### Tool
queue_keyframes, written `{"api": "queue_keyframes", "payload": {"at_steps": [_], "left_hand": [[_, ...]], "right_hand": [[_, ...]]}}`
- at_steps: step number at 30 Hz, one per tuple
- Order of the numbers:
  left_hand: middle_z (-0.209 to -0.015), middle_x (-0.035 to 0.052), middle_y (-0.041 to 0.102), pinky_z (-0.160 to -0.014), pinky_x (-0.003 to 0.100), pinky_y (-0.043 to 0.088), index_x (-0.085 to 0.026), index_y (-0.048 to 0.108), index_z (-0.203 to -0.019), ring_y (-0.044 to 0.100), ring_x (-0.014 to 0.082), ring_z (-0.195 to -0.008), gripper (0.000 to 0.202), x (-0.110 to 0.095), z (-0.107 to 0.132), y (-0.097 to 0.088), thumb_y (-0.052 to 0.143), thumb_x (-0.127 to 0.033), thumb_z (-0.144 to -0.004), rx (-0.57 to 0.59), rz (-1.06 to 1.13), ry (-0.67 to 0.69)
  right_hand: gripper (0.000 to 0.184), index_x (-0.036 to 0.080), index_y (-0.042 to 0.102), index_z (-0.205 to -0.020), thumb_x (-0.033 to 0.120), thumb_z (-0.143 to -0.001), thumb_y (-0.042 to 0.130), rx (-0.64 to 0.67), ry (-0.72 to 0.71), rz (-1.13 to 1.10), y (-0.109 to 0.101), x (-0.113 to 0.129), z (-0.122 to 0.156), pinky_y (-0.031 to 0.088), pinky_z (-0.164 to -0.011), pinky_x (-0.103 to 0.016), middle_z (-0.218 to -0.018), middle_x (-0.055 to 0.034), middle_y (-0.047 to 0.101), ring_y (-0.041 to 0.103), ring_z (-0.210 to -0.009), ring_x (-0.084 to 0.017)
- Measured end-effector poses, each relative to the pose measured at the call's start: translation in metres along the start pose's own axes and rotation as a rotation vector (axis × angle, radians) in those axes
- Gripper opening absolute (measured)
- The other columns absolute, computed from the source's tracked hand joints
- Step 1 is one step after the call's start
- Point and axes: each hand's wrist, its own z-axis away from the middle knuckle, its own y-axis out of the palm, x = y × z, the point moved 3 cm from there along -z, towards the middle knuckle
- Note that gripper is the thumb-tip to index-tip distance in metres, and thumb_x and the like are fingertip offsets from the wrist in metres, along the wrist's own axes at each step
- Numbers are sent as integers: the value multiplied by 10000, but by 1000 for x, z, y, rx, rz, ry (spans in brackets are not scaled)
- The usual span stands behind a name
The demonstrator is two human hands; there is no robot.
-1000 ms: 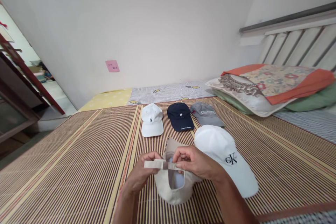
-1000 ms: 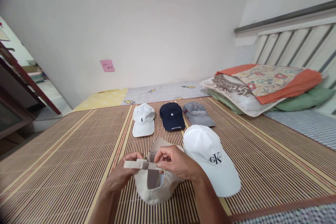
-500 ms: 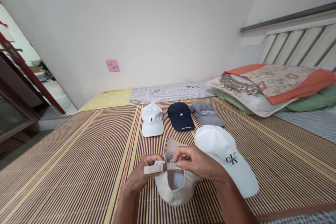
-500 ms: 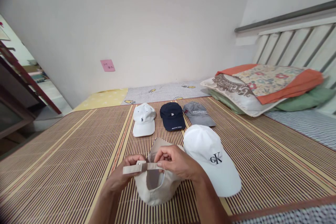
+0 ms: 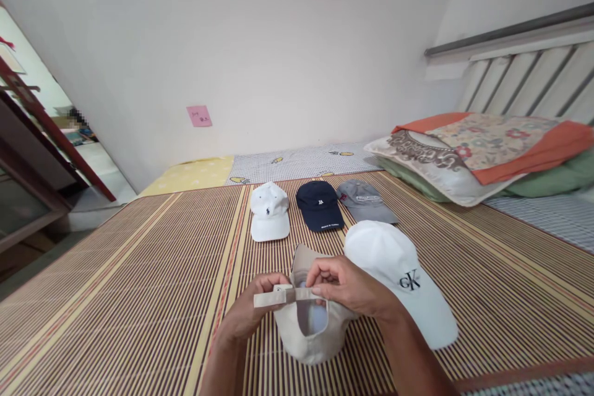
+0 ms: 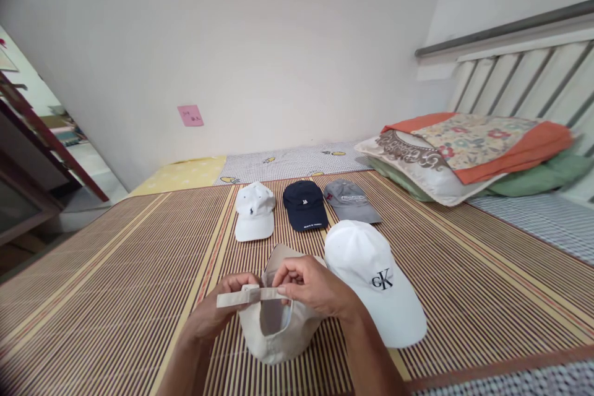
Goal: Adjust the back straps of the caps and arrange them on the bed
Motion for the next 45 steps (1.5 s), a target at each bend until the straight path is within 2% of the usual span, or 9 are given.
{"api": "queue_keyframes", "payload": {"at_steps": [5, 10, 13, 17, 23, 29, 37, 40, 45], "left_hand": [[-662, -16, 549, -603, 262, 274, -151, 693, -750, 389, 115, -609, 408, -1, -1, 0, 868, -519, -735, 9, 19, 1], [-715, 30, 599, -646, 285, 342, -135, 745, -788, 444, 145, -651, 553, -1, 4, -4, 640, -666, -905, -88, 60, 21], [-795, 71, 649, -703, 308, 384, -137, 776, -856, 512, 186, -732, 662, -3, 8, -5, 543, -754, -910, -77, 98, 6], [-747, 30, 580, -670, 294, 332, -151, 758, -845, 446, 165, -702, 550, -10, 9, -4, 680, -695, -855, 4, -10, 54], [-646, -40, 457, -606, 275, 224, -169, 685, -753, 326, 123, -615, 420, -4, 5, -7, 796, -571, -799, 26, -57, -19], [-667, -32, 509, -635, 271, 266, -166, 691, -742, 381, 125, -635, 384, -3, 6, -13, 831, -523, -765, 0, -83, -32], [-670, -26, 494, -638, 276, 261, -167, 698, -756, 374, 135, -650, 460, -18, 10, -8, 751, -620, -821, -29, -215, -24], [-651, -45, 475, -607, 268, 233, -167, 675, -737, 350, 117, -618, 455, -17, 8, -4, 813, -600, -768, -34, -200, -81], [-667, -34, 518, -611, 262, 254, -162, 684, -754, 383, 115, -622, 432, -11, 8, -5, 816, -573, -780, -6, -151, -67]], "right_hand": [[74, 187, 715, -899, 170, -838, 676, 10, 12, -9, -1, 0, 0, 455, -648, -239, -736, 15, 704, 645, -680, -130], [66, 188, 715, -900, 179, -846, 679, 7, 15, -15, -2, 2, 2, 454, -646, -237, -743, 11, 719, 651, -686, -130], [60, 190, 721, -884, 188, -841, 680, 9, 5, -7, -1, 4, 2, 449, -640, -238, -745, 12, 718, 644, -680, -128], [69, 192, 727, -879, 192, -829, 680, 8, 5, -3, -1, 5, 1, 436, -627, -241, -710, 22, 701, 626, -654, -127], [71, 190, 728, -887, 211, -833, 687, 17, 14, -9, -1, 4, 1, 433, -635, -245, -707, 21, 695, 621, -659, -131], [72, 184, 734, -884, 230, -843, 695, 20, 1, -2, -1, 3, 2, 450, -651, -246, -740, 8, 714, 638, -681, -134], [68, 195, 736, -892, 210, -845, 689, 19, 8, -6, 0, 2, 1, 460, -660, -252, -734, 14, 721, 654, -682, -138], [75, 192, 735, -900, 223, -845, 696, 19, 13, -21, 0, 1, 1, 459, -665, -251, -733, 12, 720, 652, -687, -138], [80, 187, 726, -911, 227, -845, 704, 3, 12, -31, -1, -2, 0, 454, -658, -247, -761, 6, 722, 650, -700, -137]]}}
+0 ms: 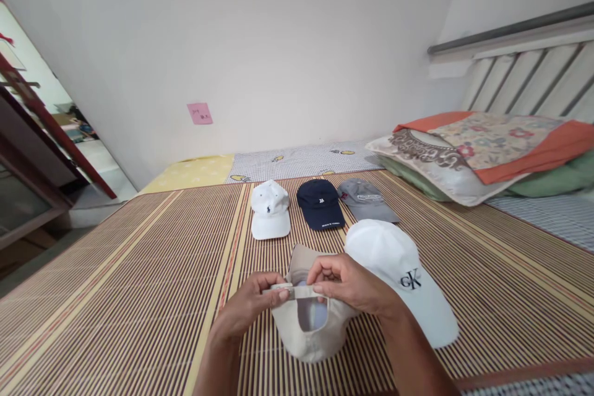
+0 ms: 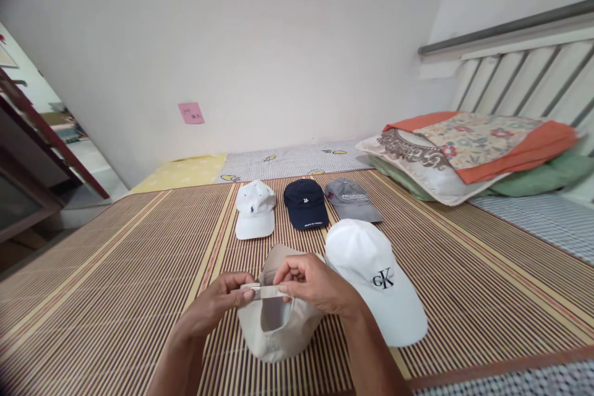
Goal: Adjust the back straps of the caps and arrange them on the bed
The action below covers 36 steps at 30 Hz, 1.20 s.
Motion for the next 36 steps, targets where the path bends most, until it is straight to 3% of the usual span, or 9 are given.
{"api": "queue_keyframes", "payload": {"at_steps": [14, 18, 21, 28, 33, 36], "left_hand": [[-664, -23, 542, -613, 254, 292, -152, 666, -717, 407, 111, -615, 398, 11, -3, -7, 814, -510, -810, -10, 96, 76], [-628, -38, 511, -595, 251, 278, -158, 650, -697, 381, 106, -589, 405, 11, -3, -11, 807, -511, -817, -11, 106, 97], [-639, -30, 534, -603, 254, 295, -159, 661, -699, 399, 112, -596, 395, 9, -1, -13, 803, -507, -819, 1, 108, 105], [-652, -29, 540, -609, 251, 297, -160, 678, -700, 415, 116, -617, 363, 12, 5, -23, 818, -477, -809, 8, 54, 89], [-658, -32, 520, -617, 255, 308, -166, 665, -674, 418, 121, -630, 358, 7, 9, -31, 806, -454, -832, -90, 6, 165], [-664, -31, 511, -635, 261, 332, -175, 651, -655, 429, 131, -646, 361, 2, 12, -35, 819, -448, -820, -152, 40, 225]], "right_hand": [[191, 179, 758, -1007, 335, -918, 692, -43, 3, 51, -10, -3, 3, 468, -713, -261, -891, -40, 776, 687, -799, -161], [322, 164, 767, -1063, 432, -884, 755, 89, 56, 7, -12, -7, 7, 444, -657, -244, -862, -54, 788, 667, -721, -150], [356, 152, 774, -993, 432, -789, 853, 156, 86, -74, -13, -14, 8, 444, -646, -233, -848, -50, 774, 656, -705, -141], [307, 155, 744, -913, 426, -799, 833, 99, 14, -127, -22, -20, 6, 318, -538, -196, -701, 29, 627, 473, -597, -81], [232, 165, 753, -941, 383, -861, 763, -16, -17, -39, -28, -17, 7, 327, -567, -212, -694, 33, 606, 472, -617, -96], [324, 177, 766, -1029, 430, -829, 795, -3, -3, -61, -25, -17, 6, 392, -624, -224, -777, 11, 654, 544, -689, -119]]}}
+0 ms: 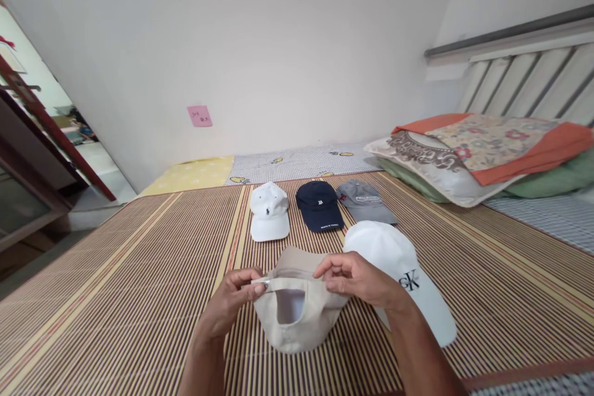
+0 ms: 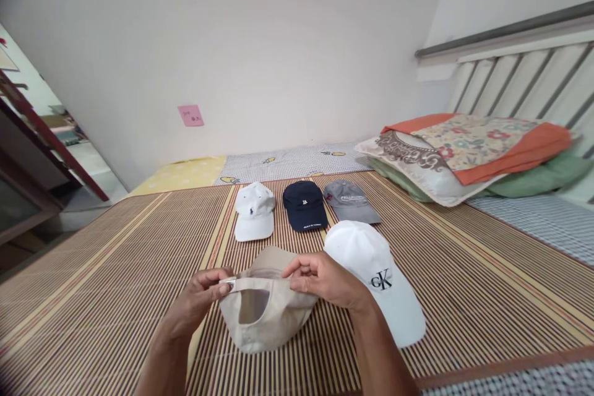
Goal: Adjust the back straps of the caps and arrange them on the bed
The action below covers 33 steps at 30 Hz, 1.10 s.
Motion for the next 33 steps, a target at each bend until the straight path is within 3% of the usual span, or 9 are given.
{"api": "queue_keyframes", "payload": {"at_steps": [4, 10, 14, 18, 20, 27, 33], "left_hand": [[-707, -3, 599, -762, 296, 400, -188, 673, -646, 507, 166, -734, 353, -2, 0, -2, 846, -461, -789, 0, 4, -7], [-719, 25, 664, -1012, 376, 383, -205, 685, -617, 595, 255, -983, 383, -4, 2, -6, 871, -515, -742, -39, -33, -35], [-745, 31, 665, -918, 347, 422, -196, 684, -627, 598, 244, -953, 376, -3, 4, -10, 863, -499, -760, -48, -29, -49], [-675, -8, 578, -655, 266, 371, -174, 695, -653, 501, 149, -680, 371, 0, 4, -10, 845, -486, -789, -17, -7, -38], [-634, -27, 529, -597, 252, 326, -166, 702, -662, 435, 122, -610, 369, 2, 3, -8, 841, -480, -797, -5, -2, -36], [-659, -2, 566, -582, 241, 337, -155, 736, -705, 457, 120, -602, 353, -5, 6, -1, 862, -479, -766, 71, 111, -71], [-675, 28, 612, -607, 255, 395, -166, 788, -726, 517, 148, -636, 355, -19, 15, 6, 889, -506, -710, 119, 252, 10]], "right_hand": [[464, 178, 782, -1051, 460, -703, 905, 146, 47, -56, 13, -3, -5, 473, -749, -268, -931, -32, 739, 635, -818, -165], [408, 143, 706, -718, 465, -643, 945, 236, 161, 12, 23, -16, -10, 336, -577, -219, -665, 47, 574, 463, -621, -99], [446, 152, 636, -687, 528, -729, 872, 225, 112, -27, 19, -15, -9, 281, -562, -217, -657, 52, 502, 403, -622, -93], [465, 153, 623, -742, 564, -756, 839, 180, 104, -68, 13, -12, -6, 258, -555, -217, -692, 38, 527, 417, -632, -96], [471, 153, 619, -747, 574, -764, 830, 169, 101, -54, 12, -11, -5, 259, -561, -219, -697, 35, 534, 421, -634, -96], [487, 159, 613, -749, 612, -808, 781, 121, 44, -51, 9, -5, -4, 286, -573, -226, -688, 40, 540, 438, -615, -96], [498, 164, 599, -726, 618, -814, 786, 54, -49, -221, 13, 4, -2, 280, -541, -221, -645, 39, 533, 432, -568, -90]]}}
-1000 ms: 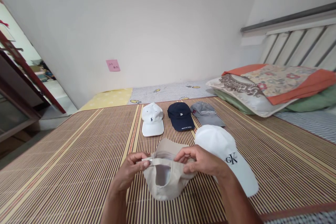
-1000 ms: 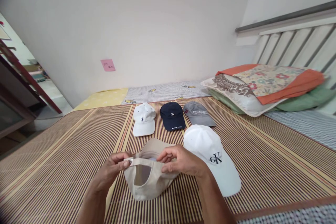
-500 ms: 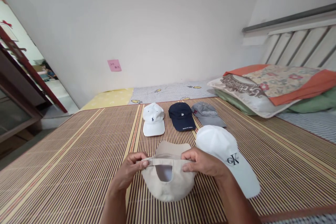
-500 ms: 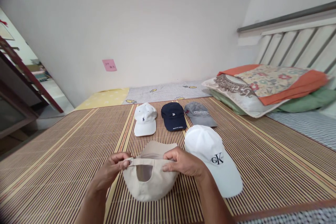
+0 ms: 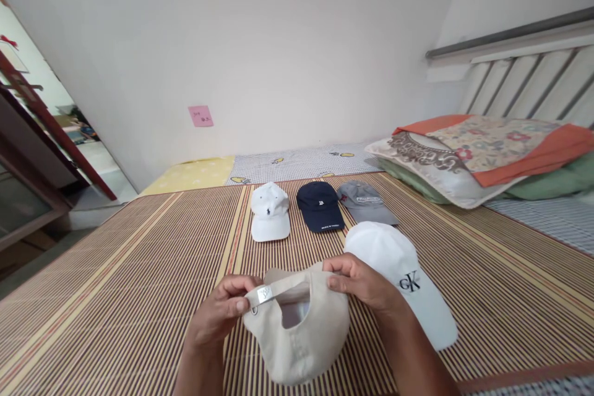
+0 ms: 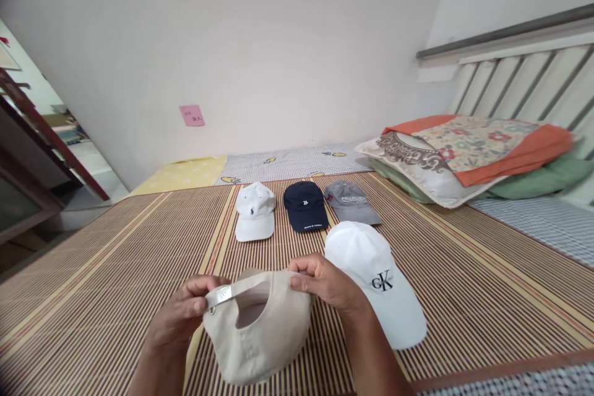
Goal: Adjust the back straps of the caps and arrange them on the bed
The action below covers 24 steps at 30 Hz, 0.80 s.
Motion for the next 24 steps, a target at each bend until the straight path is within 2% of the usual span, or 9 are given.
{"api": "queue_keyframes", "payload": {"at_steps": [4, 8, 11, 13, 18, 21, 24], "left_hand": [[-612, 14, 611, -496, 212, 346, -154, 813, -754, 471, 103, -518, 367, 6, 4, -2, 903, -504, -693, -83, 46, -32], [-527, -12, 568, -455, 173, 335, -131, 751, -652, 449, 71, -455, 375, 10, 2, -3, 905, -468, -708, -154, 184, -16], [-547, -18, 611, -486, 157, 420, -134, 731, -647, 526, 71, -478, 350, 6, 0, -1, 937, -416, -685, -265, 288, 16], [-573, -18, 653, -510, 151, 470, -138, 751, -684, 580, 75, -498, 311, 4, -1, 1, 957, -371, -668, -297, 319, 12], [-680, -9, 759, -606, 152, 571, -162, 805, -819, 692, 100, -585, 256, 0, 0, 2, 961, -311, -682, -339, 406, 44], [-752, -5, 799, -675, 150, 600, -176, 809, -890, 744, 117, -663, 237, 2, 1, -3, 940, -275, -719, -372, 439, 75], [-805, -3, 816, -723, 169, 617, -184, 799, -924, 769, 132, -707, 175, 4, 3, -7, 889, -240, -784, -349, 445, 82]], "right_hand": [[494, 181, 558, -687, 583, -798, 822, -76, -47, -156, 7, 1, -1, 246, -479, -211, -589, 55, 515, 393, -505, -76], [463, 179, 573, -710, 551, -801, 833, -73, -37, -258, 12, -2, -3, 270, -465, -196, -589, 54, 535, 413, -493, -75], [481, 166, 609, -741, 582, -765, 849, -8, -42, -292, 14, -4, -3, 271, -462, -181, -590, 57, 545, 405, -484, -66], [500, 153, 645, -771, 593, -716, 877, 47, -53, -303, 14, -4, -2, 285, -465, -173, -605, 55, 570, 414, -483, -62], [564, 116, 755, -842, 598, -610, 935, 189, -14, -238, 12, -3, -3, 419, -534, -189, -676, 5, 688, 569, -552, -103], [521, 108, 795, -842, 545, -609, 956, 278, 41, -196, 14, -4, -3, 478, -582, -200, -687, -13, 728, 633, -596, -123], [476, 101, 806, -806, 540, -669, 926, 238, 0, -245, 17, -7, -1, 478, -562, -197, -709, -45, 759, 655, -592, -127]]}}
